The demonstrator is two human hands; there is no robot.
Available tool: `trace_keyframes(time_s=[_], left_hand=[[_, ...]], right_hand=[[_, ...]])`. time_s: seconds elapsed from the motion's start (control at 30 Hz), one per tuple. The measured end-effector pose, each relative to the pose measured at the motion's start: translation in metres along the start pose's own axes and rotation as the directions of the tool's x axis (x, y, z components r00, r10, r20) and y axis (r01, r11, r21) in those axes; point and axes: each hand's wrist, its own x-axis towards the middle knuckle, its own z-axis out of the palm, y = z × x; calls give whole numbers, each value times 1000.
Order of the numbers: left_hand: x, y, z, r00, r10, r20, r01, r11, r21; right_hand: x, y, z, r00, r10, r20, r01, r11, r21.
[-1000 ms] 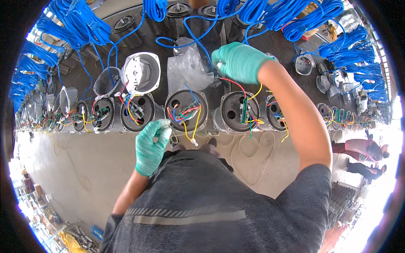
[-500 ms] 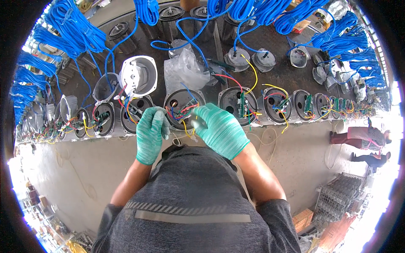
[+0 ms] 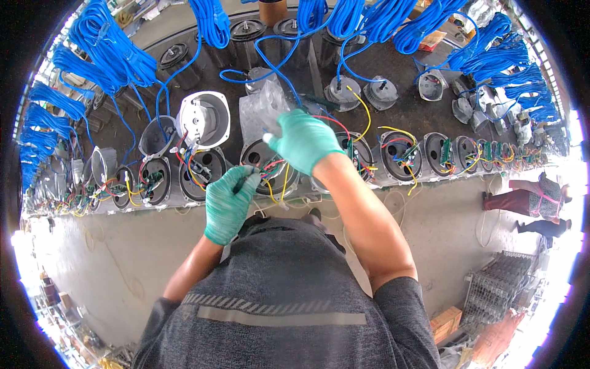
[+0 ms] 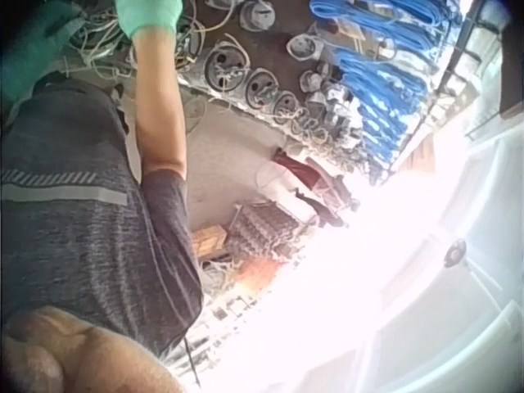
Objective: The person assembles electronic components by connecting wires into a metal housing and using a tool to strip or secure them.
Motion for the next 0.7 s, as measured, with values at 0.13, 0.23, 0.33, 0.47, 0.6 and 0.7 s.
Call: trace_keyframes(time_s=[0.13,0.23,0.33,0.47,0.6,0.7], left_hand=[[-9,-10,-1,989,106,107,-103,994,-34],[-10,-24,-2,966,169,194,-156,985,-77],[-6,-26,2,932,275,235,-271,961,-49],[4,-11,14,909,368,197,-391,915,95],[10,4,24,888,440,132,-459,868,190],[10,7,28,878,466,110,-479,853,209]], right_hand=[[26,10,19,992,-41,116,53,994,-97],[1,-7,-10,998,69,-1,-69,989,132],[-37,-5,-29,983,181,-20,-174,964,200],[-86,8,-20,982,145,-117,-115,965,234],[-113,7,-9,976,164,-141,-144,979,146],[-119,12,0,973,195,-122,-182,977,112]])
